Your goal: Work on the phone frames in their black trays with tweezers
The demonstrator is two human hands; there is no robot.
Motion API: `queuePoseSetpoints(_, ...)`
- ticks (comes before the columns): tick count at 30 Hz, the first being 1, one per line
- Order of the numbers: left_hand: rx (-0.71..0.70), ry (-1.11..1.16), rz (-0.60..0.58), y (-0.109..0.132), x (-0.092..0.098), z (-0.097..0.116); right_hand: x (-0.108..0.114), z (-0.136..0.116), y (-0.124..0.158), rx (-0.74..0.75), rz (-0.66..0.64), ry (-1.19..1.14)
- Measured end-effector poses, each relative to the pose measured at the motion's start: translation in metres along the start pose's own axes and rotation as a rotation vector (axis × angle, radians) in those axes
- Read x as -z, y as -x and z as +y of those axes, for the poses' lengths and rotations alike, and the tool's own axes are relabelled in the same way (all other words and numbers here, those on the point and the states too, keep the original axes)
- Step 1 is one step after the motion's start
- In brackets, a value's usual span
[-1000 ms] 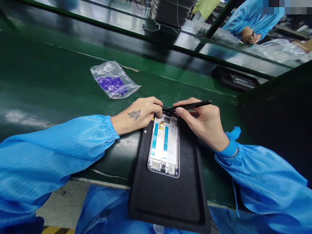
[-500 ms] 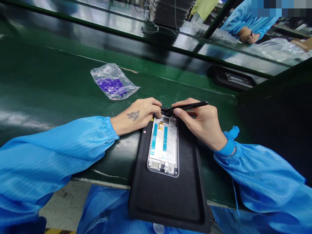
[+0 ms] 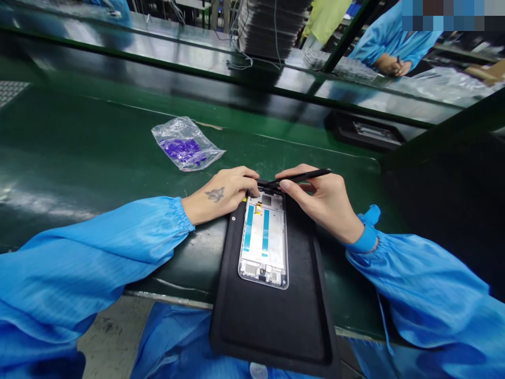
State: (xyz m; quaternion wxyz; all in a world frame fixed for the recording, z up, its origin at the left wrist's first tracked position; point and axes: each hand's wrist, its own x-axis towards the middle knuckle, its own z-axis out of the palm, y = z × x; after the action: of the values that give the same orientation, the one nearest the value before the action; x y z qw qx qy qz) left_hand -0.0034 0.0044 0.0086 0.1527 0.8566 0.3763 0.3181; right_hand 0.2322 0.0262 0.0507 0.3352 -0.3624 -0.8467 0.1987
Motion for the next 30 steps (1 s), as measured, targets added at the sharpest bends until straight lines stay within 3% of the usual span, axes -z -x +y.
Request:
queuePoseSetpoints(5, -0.105, -0.228, 0.035, 0.003, 0.011, 0.023, 0.008, 0.009, -0.010, -0.074, 0.168, -0.167)
queuePoseSetpoints(8, -0.284, -0.361, -0.087, 0.022, 0.016, 0.050, 0.010, 0.025, -0.021, -0.073, 0.270, -0.238)
queuePoseSetpoints(11, -0.434, -0.209, -0.250, 0.055, 0.011, 0.074, 0.017, 0.041, -0.023, -0.083, 0.323, -0.257)
queuePoseSetpoints(14, -0.458, -0.194, -0.340, 0.082, 0.002, 0.090, 0.031, 0.052, -0.013, -0.080, 0.392, -0.252)
queuePoseSetpoints(17, -0.441, -0.276, -0.389, 0.092, -0.005, 0.096, 0.045, 0.058, 0.002, -0.071, 0.449, -0.245)
queuePoseSetpoints(21, -0.393, -0.391, -0.452, 0.082, -0.006, 0.089, 0.060, 0.060, 0.018, -0.047, 0.526, -0.237)
queuePoseSetpoints(26, -0.322, -0.582, -0.507, 0.040, -0.001, 0.063, 0.069, 0.042, 0.034, 0.009, 0.597, -0.224)
queuePoseSetpoints(30, -0.252, -0.608, -0.501, -0.002, 0.007, 0.037, 0.063, 0.009, 0.052, 0.238, 0.598, -0.039)
